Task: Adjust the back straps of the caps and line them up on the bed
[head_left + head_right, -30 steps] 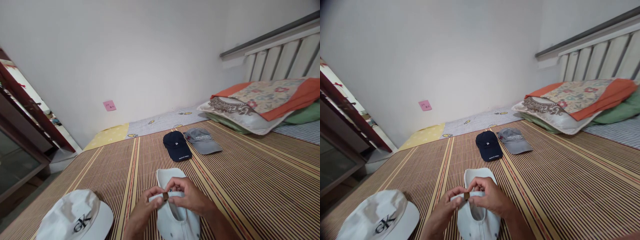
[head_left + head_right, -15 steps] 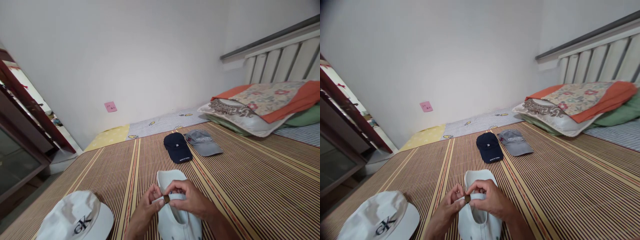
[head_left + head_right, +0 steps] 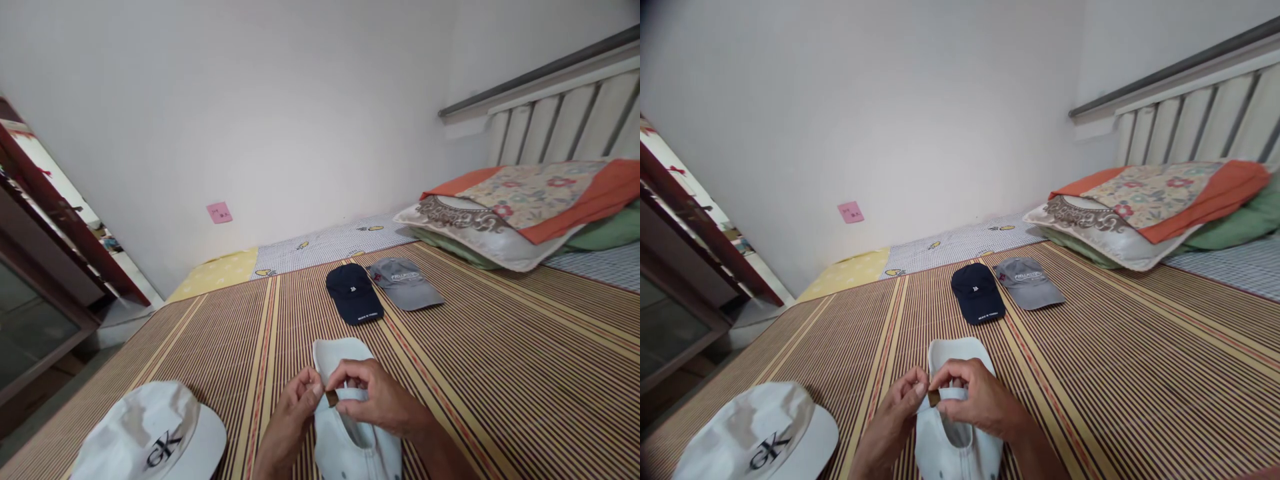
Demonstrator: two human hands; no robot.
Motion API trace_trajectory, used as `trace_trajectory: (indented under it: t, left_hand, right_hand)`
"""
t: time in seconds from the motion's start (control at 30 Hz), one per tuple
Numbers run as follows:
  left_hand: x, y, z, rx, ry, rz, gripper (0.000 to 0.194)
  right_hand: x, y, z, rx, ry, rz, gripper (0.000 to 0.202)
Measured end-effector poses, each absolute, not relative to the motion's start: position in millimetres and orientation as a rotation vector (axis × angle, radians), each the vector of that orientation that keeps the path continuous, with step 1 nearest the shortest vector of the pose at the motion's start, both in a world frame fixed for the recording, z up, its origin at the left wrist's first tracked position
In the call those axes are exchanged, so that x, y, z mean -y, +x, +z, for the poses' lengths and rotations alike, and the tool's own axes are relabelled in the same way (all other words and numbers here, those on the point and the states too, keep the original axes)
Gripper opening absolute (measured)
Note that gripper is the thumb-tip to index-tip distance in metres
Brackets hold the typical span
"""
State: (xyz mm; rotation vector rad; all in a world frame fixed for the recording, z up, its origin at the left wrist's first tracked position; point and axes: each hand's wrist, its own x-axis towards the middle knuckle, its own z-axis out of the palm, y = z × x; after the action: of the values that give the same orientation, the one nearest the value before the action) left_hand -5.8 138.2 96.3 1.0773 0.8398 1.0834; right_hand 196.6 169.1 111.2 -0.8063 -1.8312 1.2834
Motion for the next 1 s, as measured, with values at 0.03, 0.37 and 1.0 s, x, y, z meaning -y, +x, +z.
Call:
trace_trajectory:
  t: [0.03,0.37,1.0]
  left_hand:
    - [-138.7,-5.7,96.5,-0.861,1.110,1.064,0.047]
    - [-139.4,-9.3,95.7,-0.949,1.205,0.970,0.045]
    - [-139.5,-6.4,93.0,-0.982,1.201,0.920,0.047]
  right_hand:
    - [-168.9,196.1,110.7,1.828,-0.821,1.279,0.032]
    - [-177.6,206.0,99.3,1.668,-0.699,1.537,0.025]
    - [-187.8,225.8,82.9,1.580,-0.610,1.664,0.037]
